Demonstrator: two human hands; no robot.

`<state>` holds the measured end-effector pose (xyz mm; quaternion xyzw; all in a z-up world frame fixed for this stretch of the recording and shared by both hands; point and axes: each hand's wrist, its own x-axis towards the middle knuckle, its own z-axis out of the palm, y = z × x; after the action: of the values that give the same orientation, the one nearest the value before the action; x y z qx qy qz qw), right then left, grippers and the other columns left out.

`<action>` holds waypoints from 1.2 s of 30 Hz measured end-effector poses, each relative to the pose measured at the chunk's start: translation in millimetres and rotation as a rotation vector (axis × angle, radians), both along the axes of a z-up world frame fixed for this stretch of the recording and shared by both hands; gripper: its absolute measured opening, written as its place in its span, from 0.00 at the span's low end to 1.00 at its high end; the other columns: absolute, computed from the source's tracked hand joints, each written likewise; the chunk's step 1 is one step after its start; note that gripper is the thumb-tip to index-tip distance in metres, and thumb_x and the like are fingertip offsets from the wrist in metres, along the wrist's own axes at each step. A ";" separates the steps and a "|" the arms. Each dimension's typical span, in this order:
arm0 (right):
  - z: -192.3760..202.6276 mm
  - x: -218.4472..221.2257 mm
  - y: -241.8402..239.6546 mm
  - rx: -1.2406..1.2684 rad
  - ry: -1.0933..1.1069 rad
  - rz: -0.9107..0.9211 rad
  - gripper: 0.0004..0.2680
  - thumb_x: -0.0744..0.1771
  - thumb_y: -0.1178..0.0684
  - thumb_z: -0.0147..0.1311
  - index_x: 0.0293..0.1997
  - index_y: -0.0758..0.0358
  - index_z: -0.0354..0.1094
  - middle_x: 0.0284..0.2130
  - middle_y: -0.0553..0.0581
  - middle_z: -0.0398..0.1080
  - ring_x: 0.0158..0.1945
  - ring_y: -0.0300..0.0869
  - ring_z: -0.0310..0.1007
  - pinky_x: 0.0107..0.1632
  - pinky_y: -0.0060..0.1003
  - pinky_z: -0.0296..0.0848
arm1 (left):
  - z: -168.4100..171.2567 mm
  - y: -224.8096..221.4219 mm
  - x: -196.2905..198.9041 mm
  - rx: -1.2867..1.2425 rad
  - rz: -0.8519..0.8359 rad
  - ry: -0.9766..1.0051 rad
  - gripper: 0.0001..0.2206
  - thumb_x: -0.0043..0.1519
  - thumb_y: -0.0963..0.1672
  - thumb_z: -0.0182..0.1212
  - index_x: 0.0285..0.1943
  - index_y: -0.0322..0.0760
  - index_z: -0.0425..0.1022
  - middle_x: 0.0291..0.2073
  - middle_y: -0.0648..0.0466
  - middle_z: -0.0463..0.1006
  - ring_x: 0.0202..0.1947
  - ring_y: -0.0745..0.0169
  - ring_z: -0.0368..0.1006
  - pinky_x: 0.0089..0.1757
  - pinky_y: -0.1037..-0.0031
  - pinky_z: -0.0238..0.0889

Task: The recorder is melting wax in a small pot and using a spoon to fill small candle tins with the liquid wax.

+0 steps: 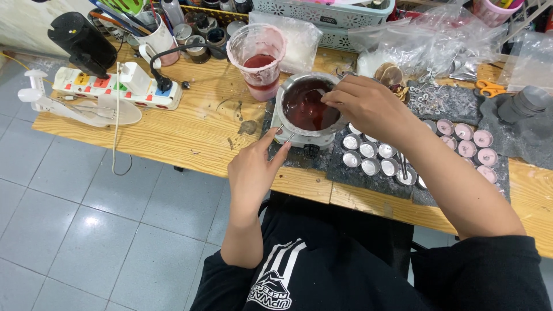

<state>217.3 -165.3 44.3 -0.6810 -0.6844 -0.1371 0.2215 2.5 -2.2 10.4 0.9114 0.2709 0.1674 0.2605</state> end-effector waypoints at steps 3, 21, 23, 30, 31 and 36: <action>-1.9 -3.7 -2.4 0.024 0.062 0.004 0.07 0.65 0.62 0.59 0.47 0.64 0.75 0.38 0.56 0.75 0.45 0.51 0.75 0.49 0.44 0.74 | -2.1 0.5 -1.4 0.001 -0.014 -0.051 0.21 0.60 0.56 0.64 0.58 0.47 0.81 0.17 0.52 0.75 0.17 0.56 0.72 0.23 0.67 0.61; -4.9 5.3 -9.1 -0.034 0.104 -0.144 0.03 0.69 0.59 0.57 0.44 0.64 0.75 0.38 0.58 0.75 0.44 0.50 0.74 0.50 0.45 0.71 | -7.3 3.2 -0.8 0.029 -0.028 -0.050 0.22 0.60 0.56 0.64 0.58 0.46 0.80 0.18 0.53 0.75 0.19 0.57 0.73 0.23 0.67 0.62; -10.6 4.6 -5.0 0.001 0.092 -0.100 0.04 0.69 0.60 0.56 0.46 0.65 0.75 0.40 0.57 0.75 0.46 0.49 0.75 0.52 0.44 0.72 | -4.4 1.7 -1.3 0.017 -0.021 -0.044 0.22 0.60 0.56 0.64 0.58 0.46 0.80 0.17 0.52 0.75 0.18 0.56 0.73 0.23 0.66 0.62; -3.2 0.5 -4.9 0.014 0.129 -0.091 0.03 0.69 0.60 0.56 0.44 0.65 0.75 0.39 0.58 0.75 0.44 0.50 0.74 0.49 0.45 0.72 | -3.1 1.9 -1.8 0.006 -0.019 -0.047 0.22 0.60 0.56 0.64 0.58 0.47 0.81 0.19 0.53 0.75 0.19 0.56 0.73 0.23 0.65 0.62; -3.9 0.6 -5.8 0.014 0.129 -0.091 0.03 0.69 0.60 0.56 0.44 0.65 0.75 0.39 0.58 0.75 0.44 0.50 0.74 0.49 0.45 0.72 | -3.7 2.2 -2.0 0.007 -0.020 -0.047 0.22 0.60 0.56 0.64 0.58 0.47 0.81 0.19 0.53 0.75 0.19 0.56 0.73 0.23 0.65 0.62; -8.4 3.2 -13.8 0.116 0.159 -0.142 0.02 0.72 0.61 0.55 0.46 0.66 0.73 0.41 0.58 0.75 0.45 0.50 0.75 0.49 0.44 0.73 | -1.9 2.1 -2.1 -0.008 -0.018 -0.050 0.22 0.59 0.55 0.65 0.58 0.47 0.80 0.18 0.52 0.75 0.18 0.56 0.72 0.23 0.66 0.61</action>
<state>220.6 -179.1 35.9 -0.7225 -0.6058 -0.1373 0.3036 0.4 -0.2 8.4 0.9083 0.2568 0.1870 0.2722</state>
